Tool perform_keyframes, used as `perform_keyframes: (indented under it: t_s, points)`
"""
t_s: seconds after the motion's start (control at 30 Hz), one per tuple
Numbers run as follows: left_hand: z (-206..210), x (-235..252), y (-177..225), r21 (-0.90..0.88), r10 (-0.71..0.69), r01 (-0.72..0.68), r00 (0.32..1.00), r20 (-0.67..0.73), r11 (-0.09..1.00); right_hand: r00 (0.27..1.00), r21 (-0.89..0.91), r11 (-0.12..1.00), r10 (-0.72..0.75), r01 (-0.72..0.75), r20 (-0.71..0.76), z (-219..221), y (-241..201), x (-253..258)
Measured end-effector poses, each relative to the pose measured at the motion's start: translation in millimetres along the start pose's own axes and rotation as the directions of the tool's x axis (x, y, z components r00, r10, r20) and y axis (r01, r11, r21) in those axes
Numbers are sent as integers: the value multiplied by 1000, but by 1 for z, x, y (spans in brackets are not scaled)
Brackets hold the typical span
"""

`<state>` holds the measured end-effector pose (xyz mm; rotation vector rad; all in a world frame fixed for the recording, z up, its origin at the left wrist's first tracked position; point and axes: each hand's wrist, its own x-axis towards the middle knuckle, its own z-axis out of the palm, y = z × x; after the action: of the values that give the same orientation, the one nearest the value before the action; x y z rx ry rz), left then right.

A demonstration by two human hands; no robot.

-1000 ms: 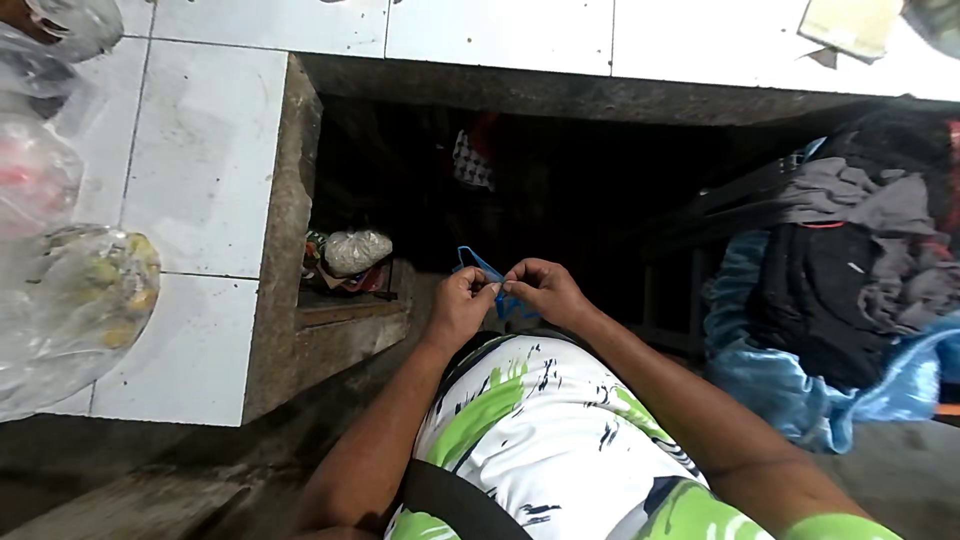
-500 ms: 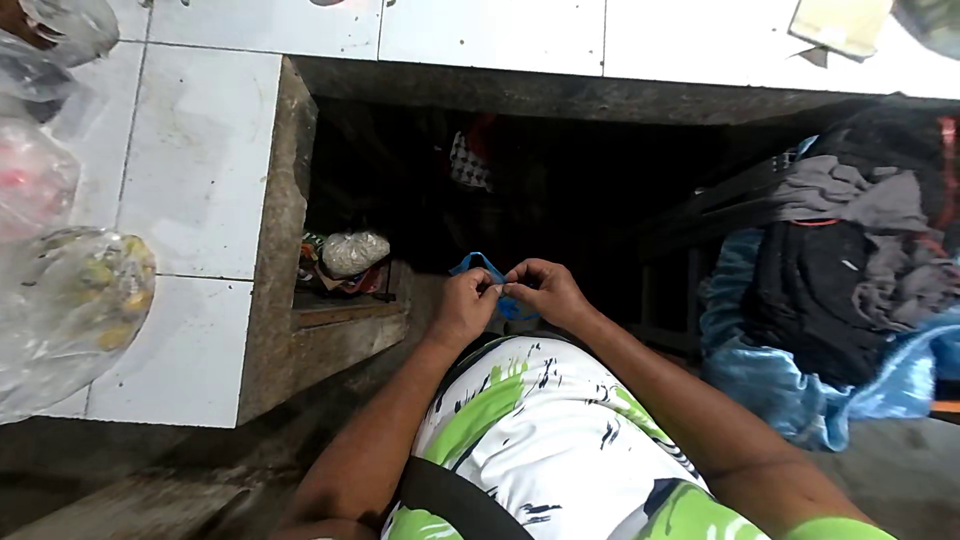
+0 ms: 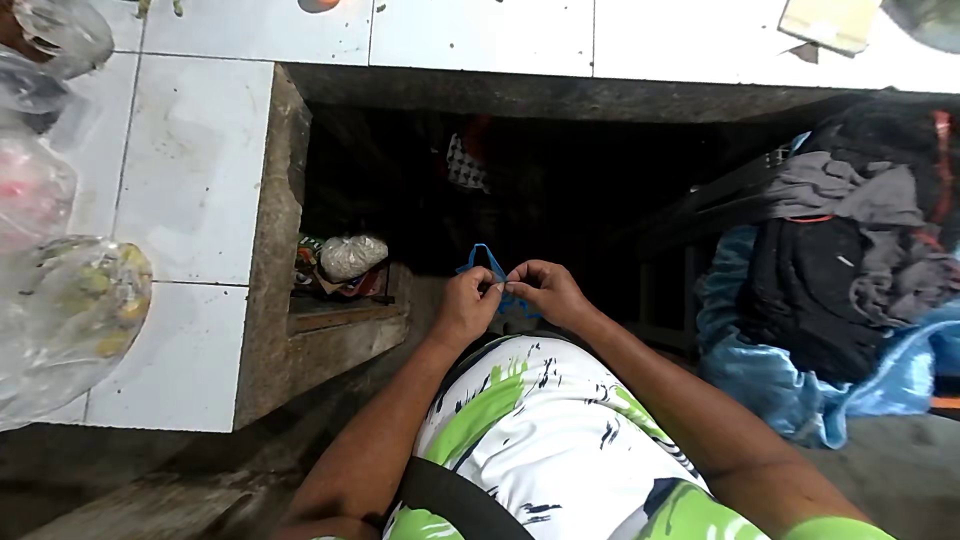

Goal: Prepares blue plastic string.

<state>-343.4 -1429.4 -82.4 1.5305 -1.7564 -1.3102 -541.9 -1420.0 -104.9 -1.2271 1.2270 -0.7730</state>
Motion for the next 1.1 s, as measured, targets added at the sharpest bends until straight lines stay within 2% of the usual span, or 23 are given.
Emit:
perform_keyframes:
  t_s: [0.3,0.47,0.7,0.8,0.93,1.0,1.1]
  points:
    - [3,1,0,35,-83,83,997,-9,996,999,-113,993,-38,38,-1,0,-1,0]
    - [6,2,-1,-51,-141,141,990,1,989,998,-164,985,-62,61,1,0,-3,0]
    - [7,5,-2,-48,-100,99,995,-7,994,993,-225,968,-119,112,-16,-1,-3,3]
    - [8,5,-1,-67,-123,122,992,-16,990,990,-210,967,-142,141,9,-1,-3,4]
    - [7,8,-7,-116,-200,190,976,-82,975,981,-80,982,-163,172,102,2,-3,5]
    - [-1,12,-12,-187,-275,250,953,-123,950,998,104,993,-52,47,47,-3,-8,3]
    - [-27,14,-24,-437,-413,292,886,-211,851,978,472,879,157,-76,-136,-25,-4,8]
